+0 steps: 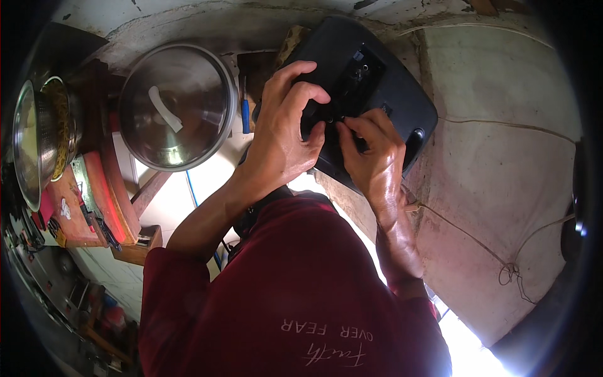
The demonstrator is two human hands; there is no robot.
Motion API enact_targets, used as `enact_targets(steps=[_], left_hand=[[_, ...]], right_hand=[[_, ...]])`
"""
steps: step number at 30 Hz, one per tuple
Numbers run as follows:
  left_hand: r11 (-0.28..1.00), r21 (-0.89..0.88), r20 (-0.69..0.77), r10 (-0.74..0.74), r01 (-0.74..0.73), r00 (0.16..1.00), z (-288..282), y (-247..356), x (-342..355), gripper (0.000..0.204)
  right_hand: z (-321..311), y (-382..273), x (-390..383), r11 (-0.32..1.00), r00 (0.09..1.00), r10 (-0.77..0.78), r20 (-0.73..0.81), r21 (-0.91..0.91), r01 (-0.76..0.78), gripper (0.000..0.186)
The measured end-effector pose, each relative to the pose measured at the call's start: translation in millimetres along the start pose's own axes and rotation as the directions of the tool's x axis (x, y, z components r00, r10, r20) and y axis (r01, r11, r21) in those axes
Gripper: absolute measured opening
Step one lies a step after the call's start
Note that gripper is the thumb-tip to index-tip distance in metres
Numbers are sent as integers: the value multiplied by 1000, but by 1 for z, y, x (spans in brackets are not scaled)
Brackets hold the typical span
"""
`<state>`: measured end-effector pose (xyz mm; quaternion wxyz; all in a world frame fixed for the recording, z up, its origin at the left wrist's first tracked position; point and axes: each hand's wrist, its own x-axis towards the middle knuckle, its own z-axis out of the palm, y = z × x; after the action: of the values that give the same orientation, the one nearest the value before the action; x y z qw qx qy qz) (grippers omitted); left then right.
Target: The person works on the back of a black electronic speaker by hand, first using a small tool to turn a dial and then manipulating wires on the device.
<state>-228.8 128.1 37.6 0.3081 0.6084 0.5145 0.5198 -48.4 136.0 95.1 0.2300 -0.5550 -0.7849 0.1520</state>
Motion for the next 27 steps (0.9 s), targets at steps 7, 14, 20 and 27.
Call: enact_targets(steps=[7, 14, 20, 27], left_hand=[[1000, -7, -1, -7, 7, 1000, -1, 0, 1, 47], [1000, -12, -9, -12, 12, 1000, 0, -2, 0, 46], [1000, -22, -12, -7, 6, 1000, 0, -3, 1, 46], [1000, -22, -15, -18, 18, 1000, -1, -2, 0, 46]], right_hand=[[-6, -4, 0, 998, 999, 33, -4, -58, -34, 11], [-14, -7, 1, 992, 999, -20, -37, -125, 15, 11], [-18, -2, 6, 985, 996, -86, -6, -151, 84, 11], [-21, -6, 9, 985, 994, -105, 42, -136, 110, 9]])
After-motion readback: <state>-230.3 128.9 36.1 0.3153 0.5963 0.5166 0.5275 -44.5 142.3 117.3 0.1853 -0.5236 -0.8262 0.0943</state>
